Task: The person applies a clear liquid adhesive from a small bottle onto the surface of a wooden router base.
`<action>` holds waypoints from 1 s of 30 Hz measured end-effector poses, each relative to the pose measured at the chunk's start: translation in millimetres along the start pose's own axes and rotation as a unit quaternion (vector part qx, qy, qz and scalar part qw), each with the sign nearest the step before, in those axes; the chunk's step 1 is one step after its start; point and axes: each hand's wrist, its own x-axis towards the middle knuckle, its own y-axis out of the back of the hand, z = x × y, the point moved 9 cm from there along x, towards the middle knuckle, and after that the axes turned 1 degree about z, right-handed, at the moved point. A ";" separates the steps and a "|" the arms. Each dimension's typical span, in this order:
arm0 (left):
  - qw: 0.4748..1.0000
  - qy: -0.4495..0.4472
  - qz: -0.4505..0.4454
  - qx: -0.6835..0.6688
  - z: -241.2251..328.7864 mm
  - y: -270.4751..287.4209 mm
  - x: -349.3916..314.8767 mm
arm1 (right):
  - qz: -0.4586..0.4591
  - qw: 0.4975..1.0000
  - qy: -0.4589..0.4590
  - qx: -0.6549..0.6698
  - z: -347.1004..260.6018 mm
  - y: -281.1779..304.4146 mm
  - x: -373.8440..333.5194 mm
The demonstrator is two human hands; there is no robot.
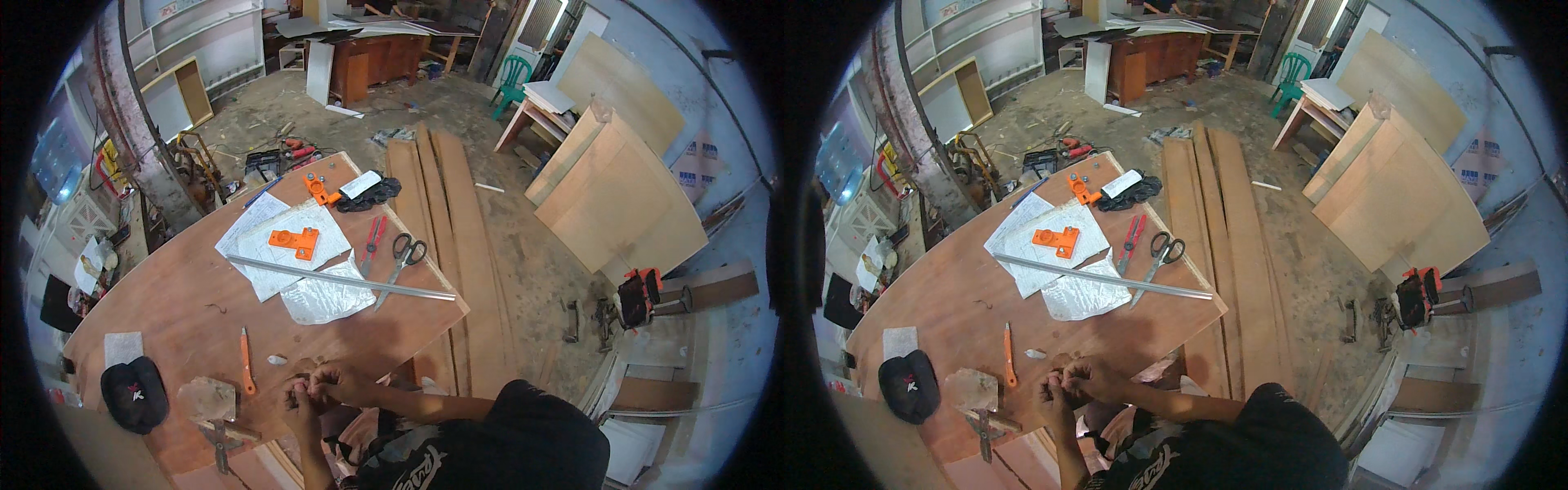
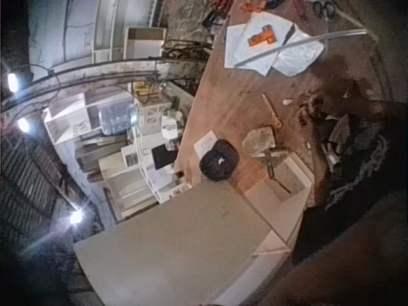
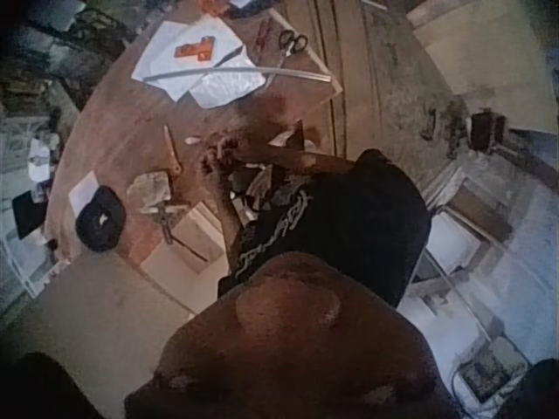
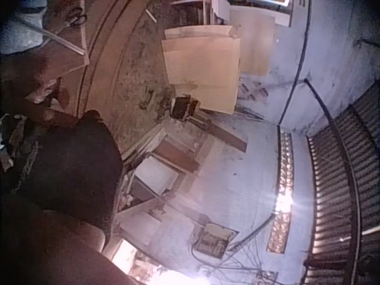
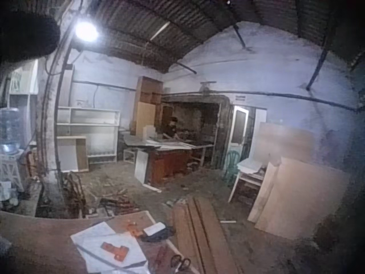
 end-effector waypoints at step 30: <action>0.993 -0.025 -0.054 -0.099 9.4 -5.4 7.8 | 0.060 0.993 0.083 0.050 -10.9 3.6 3.2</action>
